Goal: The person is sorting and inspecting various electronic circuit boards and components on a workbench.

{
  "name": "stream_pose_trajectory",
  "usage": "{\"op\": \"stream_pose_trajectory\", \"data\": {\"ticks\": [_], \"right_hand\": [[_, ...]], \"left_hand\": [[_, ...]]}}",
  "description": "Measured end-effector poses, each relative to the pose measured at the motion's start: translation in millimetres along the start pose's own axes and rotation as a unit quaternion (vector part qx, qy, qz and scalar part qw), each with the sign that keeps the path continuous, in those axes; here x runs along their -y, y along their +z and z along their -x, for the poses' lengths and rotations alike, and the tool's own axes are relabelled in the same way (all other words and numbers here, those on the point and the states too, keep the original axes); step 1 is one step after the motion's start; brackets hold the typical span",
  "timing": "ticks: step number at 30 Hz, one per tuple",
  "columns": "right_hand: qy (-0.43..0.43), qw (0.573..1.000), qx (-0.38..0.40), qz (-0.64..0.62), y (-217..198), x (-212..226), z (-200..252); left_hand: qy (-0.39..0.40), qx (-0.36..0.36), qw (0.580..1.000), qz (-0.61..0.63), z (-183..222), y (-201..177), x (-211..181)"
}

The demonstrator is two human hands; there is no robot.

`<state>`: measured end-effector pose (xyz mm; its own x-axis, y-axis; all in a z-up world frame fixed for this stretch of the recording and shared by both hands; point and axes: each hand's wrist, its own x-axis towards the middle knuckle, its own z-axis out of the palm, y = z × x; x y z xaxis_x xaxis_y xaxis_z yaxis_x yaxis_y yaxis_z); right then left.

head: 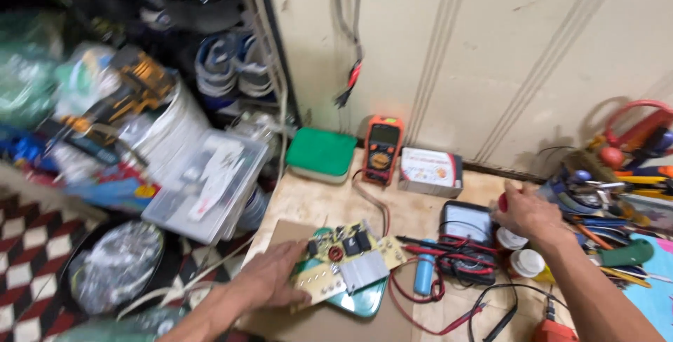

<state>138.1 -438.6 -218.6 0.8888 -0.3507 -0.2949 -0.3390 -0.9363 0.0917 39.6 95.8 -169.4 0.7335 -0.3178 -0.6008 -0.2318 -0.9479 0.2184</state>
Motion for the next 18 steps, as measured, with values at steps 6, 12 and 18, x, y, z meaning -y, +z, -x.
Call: {"op": "stream_pose_trajectory", "data": {"ticks": [6, 12, 18], "right_hand": [[-0.115, 0.986, -0.062, -0.107, -52.1, 53.2, 86.2], [-0.213, 0.962, 0.155, -0.078, -78.0, 150.9, 159.1], [-0.372, 0.918, 0.131, 0.043, 6.3, 198.6, 190.0]], "left_hand": [[0.002, -0.057, 0.996, 0.067, 15.5, 25.5, 6.0], [0.010, -0.119, 0.985, 0.126, 10.7, 84.4, 17.8], [0.019, -0.186, 0.949, 0.254, 4.0, 96.4, 28.1]]}}
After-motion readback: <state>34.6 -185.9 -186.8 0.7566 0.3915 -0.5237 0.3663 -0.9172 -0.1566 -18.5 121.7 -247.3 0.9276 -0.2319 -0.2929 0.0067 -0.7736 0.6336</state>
